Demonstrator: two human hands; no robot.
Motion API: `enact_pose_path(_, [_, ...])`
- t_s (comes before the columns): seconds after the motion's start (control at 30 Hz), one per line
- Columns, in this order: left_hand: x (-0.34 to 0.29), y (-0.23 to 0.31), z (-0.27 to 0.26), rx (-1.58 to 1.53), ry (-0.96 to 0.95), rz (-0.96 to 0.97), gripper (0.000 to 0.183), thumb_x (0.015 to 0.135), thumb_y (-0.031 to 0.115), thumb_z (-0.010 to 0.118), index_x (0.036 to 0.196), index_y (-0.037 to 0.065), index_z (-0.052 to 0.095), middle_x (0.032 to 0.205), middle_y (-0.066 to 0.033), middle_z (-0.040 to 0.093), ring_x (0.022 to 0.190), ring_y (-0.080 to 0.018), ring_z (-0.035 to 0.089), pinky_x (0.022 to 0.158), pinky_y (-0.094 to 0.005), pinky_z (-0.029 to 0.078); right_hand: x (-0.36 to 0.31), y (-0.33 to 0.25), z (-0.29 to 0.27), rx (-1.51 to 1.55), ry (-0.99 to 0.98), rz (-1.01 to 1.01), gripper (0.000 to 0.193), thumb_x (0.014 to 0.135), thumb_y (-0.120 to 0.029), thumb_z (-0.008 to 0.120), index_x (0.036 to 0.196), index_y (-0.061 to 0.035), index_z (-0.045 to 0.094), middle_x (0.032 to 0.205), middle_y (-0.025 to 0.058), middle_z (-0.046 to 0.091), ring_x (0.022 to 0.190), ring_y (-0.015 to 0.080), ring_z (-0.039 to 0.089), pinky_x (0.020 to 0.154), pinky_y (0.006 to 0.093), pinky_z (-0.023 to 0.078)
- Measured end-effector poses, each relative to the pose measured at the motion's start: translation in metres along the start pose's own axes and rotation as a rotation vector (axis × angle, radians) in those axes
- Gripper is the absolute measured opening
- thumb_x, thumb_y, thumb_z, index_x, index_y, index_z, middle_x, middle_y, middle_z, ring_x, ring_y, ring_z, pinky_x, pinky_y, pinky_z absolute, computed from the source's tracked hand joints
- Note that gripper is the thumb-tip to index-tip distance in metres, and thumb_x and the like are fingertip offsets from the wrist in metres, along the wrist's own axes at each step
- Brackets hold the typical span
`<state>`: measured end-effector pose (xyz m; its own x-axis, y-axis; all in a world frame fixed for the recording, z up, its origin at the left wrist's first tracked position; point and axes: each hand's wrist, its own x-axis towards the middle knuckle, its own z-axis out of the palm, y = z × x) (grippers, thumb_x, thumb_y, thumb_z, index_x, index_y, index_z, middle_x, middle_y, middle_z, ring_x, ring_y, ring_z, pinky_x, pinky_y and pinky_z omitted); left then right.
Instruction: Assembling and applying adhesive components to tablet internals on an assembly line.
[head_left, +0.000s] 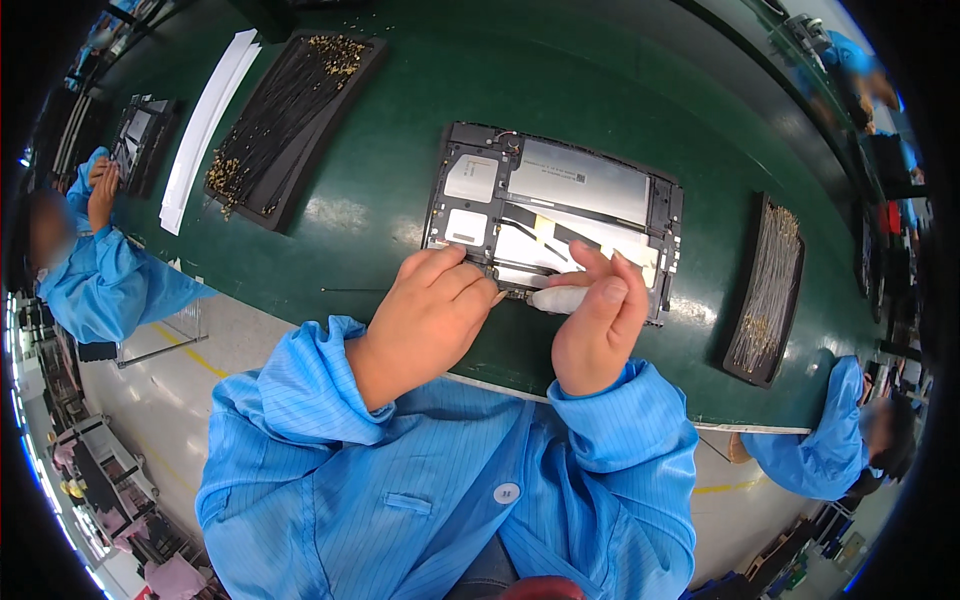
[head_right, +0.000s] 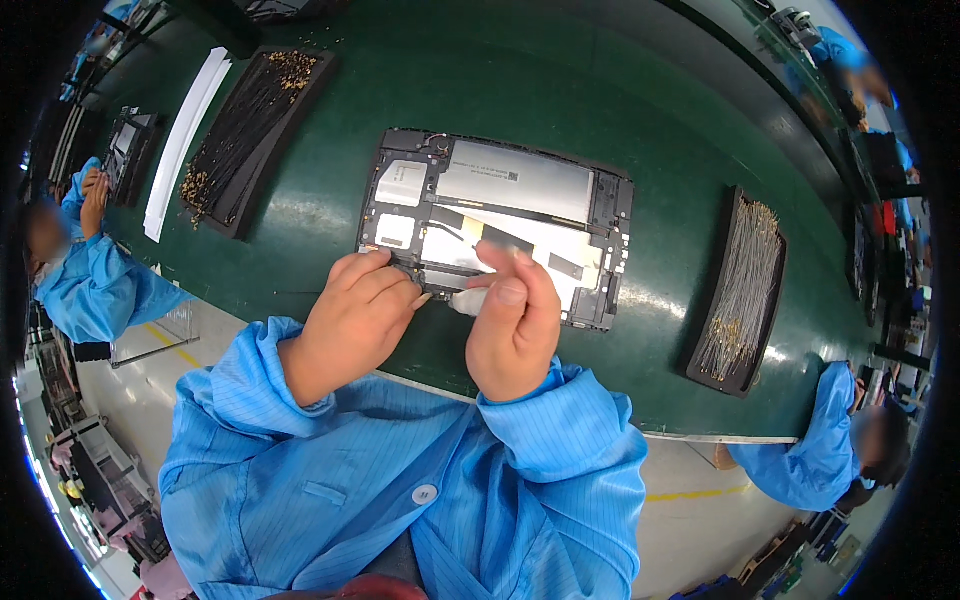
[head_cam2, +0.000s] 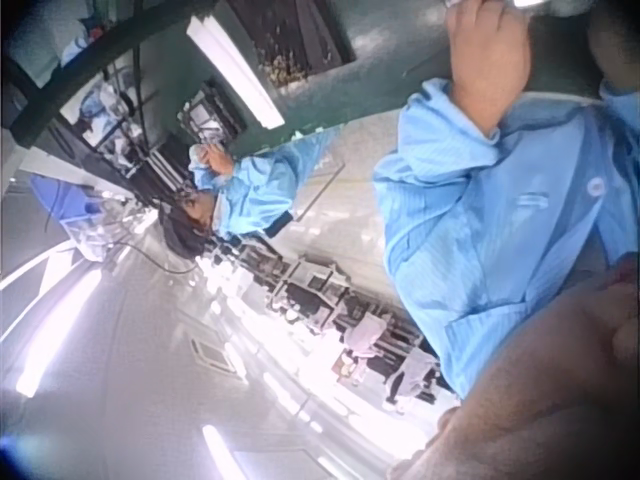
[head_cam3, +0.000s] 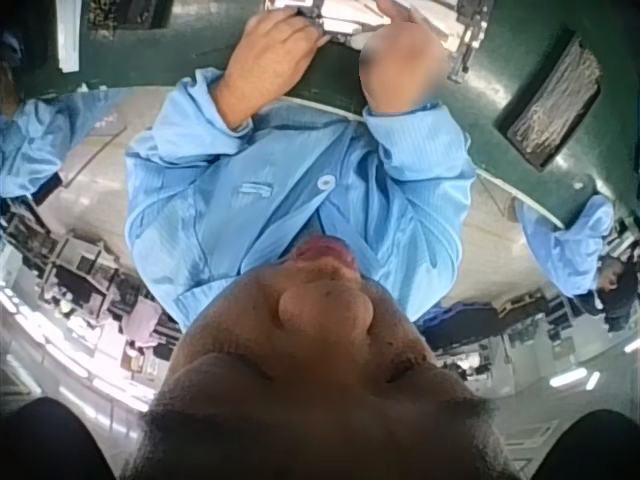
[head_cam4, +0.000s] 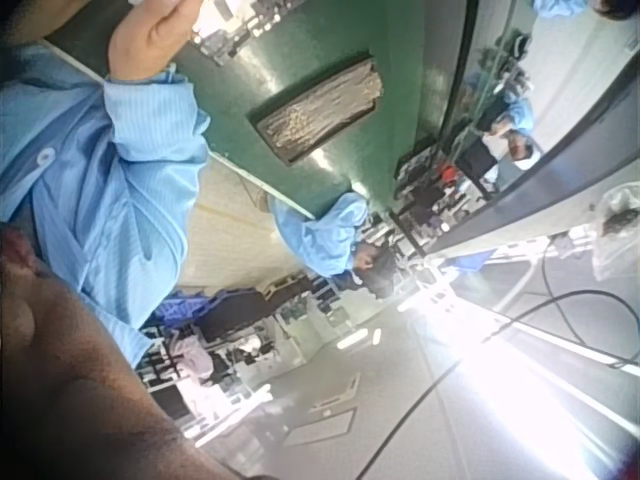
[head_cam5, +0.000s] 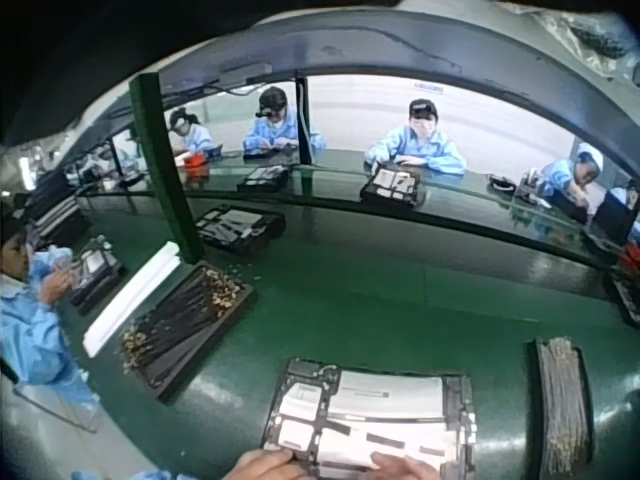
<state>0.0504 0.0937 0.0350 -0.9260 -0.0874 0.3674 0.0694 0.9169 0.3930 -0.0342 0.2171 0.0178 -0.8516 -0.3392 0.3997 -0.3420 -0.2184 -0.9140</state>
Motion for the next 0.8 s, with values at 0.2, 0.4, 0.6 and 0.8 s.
enact_pose_path(0.2, [0.001, 0.001, -0.001, -0.002, -0.005, -0.014, 0.015, 0.064, 0.008, 0.060, 0.077, 0.005, 0.055, 0.080, -0.0060, 0.053, 0.086, -0.0261, 0.047, 0.078, -0.0368, 0.035, -0.001, 0.007, 0.001, -0.058, -0.014, -0.058, 0.026, 0.086, -0.016, 0.035, 0.109, -0.0042, 0.035, 0.098, 0.0183, 0.051, 0.080, 0.0195, 0.053, 0.066, 0.0307, 0.046])
enact_pose_path(0.4, [0.000, 0.001, -0.001, -0.007, -0.005, -0.021, 0.015, 0.063, 0.008, 0.060, 0.078, 0.006, 0.055, 0.080, -0.0055, 0.053, 0.086, -0.0260, 0.047, 0.078, -0.0366, 0.035, 0.000, 0.009, 0.001, -0.040, -0.053, -0.053, 0.027, 0.085, -0.018, 0.037, 0.109, -0.0040, 0.035, 0.097, 0.0175, 0.052, 0.078, 0.0189, 0.053, 0.067, 0.0303, 0.045])
enact_pose_path(0.6, [0.005, 0.001, -0.001, -0.033, -0.035, -0.016, 0.019, 0.062, 0.006, 0.060, 0.080, 0.005, 0.054, 0.080, -0.0066, 0.053, 0.087, -0.0274, 0.046, 0.078, -0.0376, 0.035, 0.002, 0.003, 0.000, -0.115, -0.077, 0.058, 0.018, 0.082, -0.016, 0.043, 0.095, -0.0027, 0.046, 0.086, 0.0143, 0.056, 0.071, 0.0201, 0.055, 0.064, 0.0287, 0.044])
enact_pose_path(0.8, [-0.004, -0.002, -0.008, 0.023, -0.046, -0.028, 0.017, 0.064, 0.009, 0.057, 0.081, 0.006, 0.054, 0.084, -0.0051, 0.052, 0.090, -0.0241, 0.045, 0.079, -0.0363, 0.034, 0.025, -0.026, 0.020, -0.529, -0.525, -0.223, 0.014, 0.071, -0.013, 0.054, 0.081, -0.0041, 0.054, 0.073, 0.0086, 0.057, 0.063, 0.0274, 0.053, 0.057, 0.0332, 0.044])
